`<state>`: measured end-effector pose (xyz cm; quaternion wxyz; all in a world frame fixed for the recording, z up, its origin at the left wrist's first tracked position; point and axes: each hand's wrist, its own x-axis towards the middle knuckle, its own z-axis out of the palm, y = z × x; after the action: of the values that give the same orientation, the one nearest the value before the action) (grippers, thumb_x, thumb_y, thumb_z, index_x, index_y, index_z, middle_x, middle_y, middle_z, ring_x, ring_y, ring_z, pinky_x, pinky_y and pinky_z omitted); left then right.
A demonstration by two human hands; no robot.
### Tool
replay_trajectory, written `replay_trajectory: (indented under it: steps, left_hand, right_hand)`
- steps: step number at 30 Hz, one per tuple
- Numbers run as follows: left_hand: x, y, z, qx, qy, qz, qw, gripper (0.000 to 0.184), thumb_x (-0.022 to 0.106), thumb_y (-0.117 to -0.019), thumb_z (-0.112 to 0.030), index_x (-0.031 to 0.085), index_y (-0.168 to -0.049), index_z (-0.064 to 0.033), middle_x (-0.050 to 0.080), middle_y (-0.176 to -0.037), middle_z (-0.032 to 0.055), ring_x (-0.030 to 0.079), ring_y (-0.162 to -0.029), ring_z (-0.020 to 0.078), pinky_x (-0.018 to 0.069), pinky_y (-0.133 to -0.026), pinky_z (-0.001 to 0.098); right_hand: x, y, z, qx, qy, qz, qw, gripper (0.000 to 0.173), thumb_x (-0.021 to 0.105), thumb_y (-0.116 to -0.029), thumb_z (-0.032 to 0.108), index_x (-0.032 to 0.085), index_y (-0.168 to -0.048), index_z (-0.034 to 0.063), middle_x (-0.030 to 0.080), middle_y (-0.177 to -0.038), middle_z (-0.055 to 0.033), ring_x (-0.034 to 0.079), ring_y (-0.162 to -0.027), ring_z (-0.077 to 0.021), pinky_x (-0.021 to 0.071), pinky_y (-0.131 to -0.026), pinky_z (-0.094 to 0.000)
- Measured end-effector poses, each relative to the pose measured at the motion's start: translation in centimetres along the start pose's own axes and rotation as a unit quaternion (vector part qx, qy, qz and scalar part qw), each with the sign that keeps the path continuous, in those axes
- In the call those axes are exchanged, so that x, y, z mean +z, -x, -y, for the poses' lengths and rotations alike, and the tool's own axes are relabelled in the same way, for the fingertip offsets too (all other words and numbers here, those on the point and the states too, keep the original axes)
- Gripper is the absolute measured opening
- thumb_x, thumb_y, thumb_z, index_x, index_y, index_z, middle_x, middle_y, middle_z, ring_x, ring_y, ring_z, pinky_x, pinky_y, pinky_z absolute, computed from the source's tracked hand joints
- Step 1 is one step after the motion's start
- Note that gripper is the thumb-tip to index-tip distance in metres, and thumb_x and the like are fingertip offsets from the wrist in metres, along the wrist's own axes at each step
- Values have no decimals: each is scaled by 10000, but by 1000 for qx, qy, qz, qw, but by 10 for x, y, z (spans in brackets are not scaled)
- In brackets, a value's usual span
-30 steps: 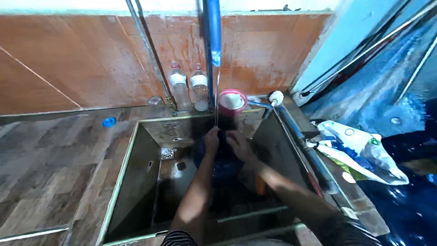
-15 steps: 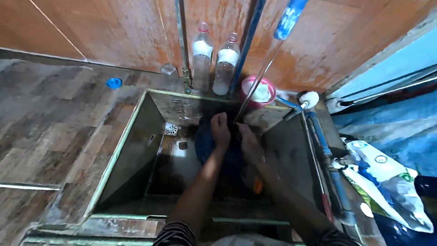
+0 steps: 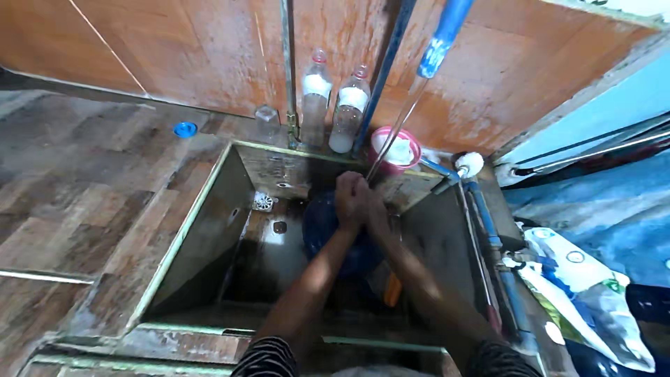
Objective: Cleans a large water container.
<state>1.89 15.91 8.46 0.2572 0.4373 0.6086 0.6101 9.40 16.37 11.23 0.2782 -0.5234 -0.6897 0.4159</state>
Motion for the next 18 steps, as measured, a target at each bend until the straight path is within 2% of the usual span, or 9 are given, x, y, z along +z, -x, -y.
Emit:
replay_trajectory:
  steps: [2, 4, 6, 8, 10, 12, 14, 16, 18]
  left_hand:
    - [-11, -13, 7, -95, 73, 9, 993, 476, 279, -1133, -265, 557, -1300, 82, 631, -1239, 250, 649, -1093, 301, 527, -969, 456]
    - [-15, -16, 9, -134, 103, 23, 985, 587, 184, -1140, -339, 581, -1267, 73, 656, -1160, 241, 664, -1017, 286, 540, -925, 447]
    - [-9, -14, 13, -111, 21, 99, 989, 531, 207, -1138, -238, 634, -1190, 74, 671, -1116, 241, 644, -1042, 316, 506, -948, 491]
    - [0, -11, 26, -86, -169, 214, 958, 347, 439, -1096, -212, 654, -1301, -32, 610, -1372, 193, 521, -1338, 340, 334, -1140, 584]
    - [9, -7, 56, -108, -238, 269, 927, 542, 528, -1049, -408, 490, -1529, -157, 397, -1600, 176, 295, -1514, 387, 145, -1185, 713]
    - [16, -6, 95, -173, -176, 279, 928, 632, 536, -1041, -470, 418, -1564, -136, 453, -1556, 182, 414, -1446, 378, 285, -1152, 683]
    - [27, -1, 135, -214, -133, 290, 923, 521, 480, -1074, -434, 534, -1472, -101, 522, -1499, 180, 466, -1410, 367, 332, -1152, 632]
    - [37, 1, 167, -244, -134, 296, 914, 535, 462, -1071, -479, 559, -1458, -122, 482, -1545, 155, 394, -1463, 353, 232, -1199, 618]
    - [36, 0, 194, -275, -151, 288, 905, 560, 473, -1065, -482, 527, -1492, -124, 391, -1605, 181, 314, -1507, 377, 179, -1213, 632]
  right_hand:
    - [8, 8, -6, -56, 54, -9, 997, 386, 386, -1106, 146, 608, -1324, -84, 627, -1317, -286, 599, -1250, -383, 444, -1091, -525]
    - [14, 6, -19, -121, 136, -35, 983, 396, 418, -1098, 215, 652, -1309, -24, 651, -1258, -275, 653, -1138, -426, 505, -958, -609]
    - [9, -1, -42, -156, 185, -95, 966, 371, 497, -1058, 248, 702, -1273, 25, 686, -1183, -238, 691, -1036, -398, 548, -853, -606]
    - [-15, -2, -66, -119, 203, -138, 962, 364, 571, -1025, 268, 692, -1265, 22, 686, -1230, -216, 670, -1137, -355, 530, -979, -558]
    - [-49, 9, -102, -83, 204, -183, 958, 466, 631, -993, 264, 616, -1296, -89, 641, -1285, -292, 630, -1223, -370, 499, -1067, -496]
    - [-82, 31, -127, -23, 196, -220, 955, 528, 663, -980, 222, 541, -1341, -143, 611, -1307, -333, 621, -1233, -370, 496, -1071, -458]
    - [-105, 57, -137, 38, 202, -243, 948, 514, 616, -1002, 195, 508, -1365, -153, 605, -1295, -346, 619, -1209, -369, 485, -1054, -464]
    - [-112, 83, -145, 92, 195, -269, 939, 490, 546, -1031, 192, 487, -1383, -144, 602, -1276, -342, 636, -1135, -333, 513, -985, -465]
    - [-112, 109, -154, 148, 178, -286, 930, 466, 488, -1066, 216, 466, -1401, -107, 592, -1235, -286, 662, -945, -228, 584, -791, -411]
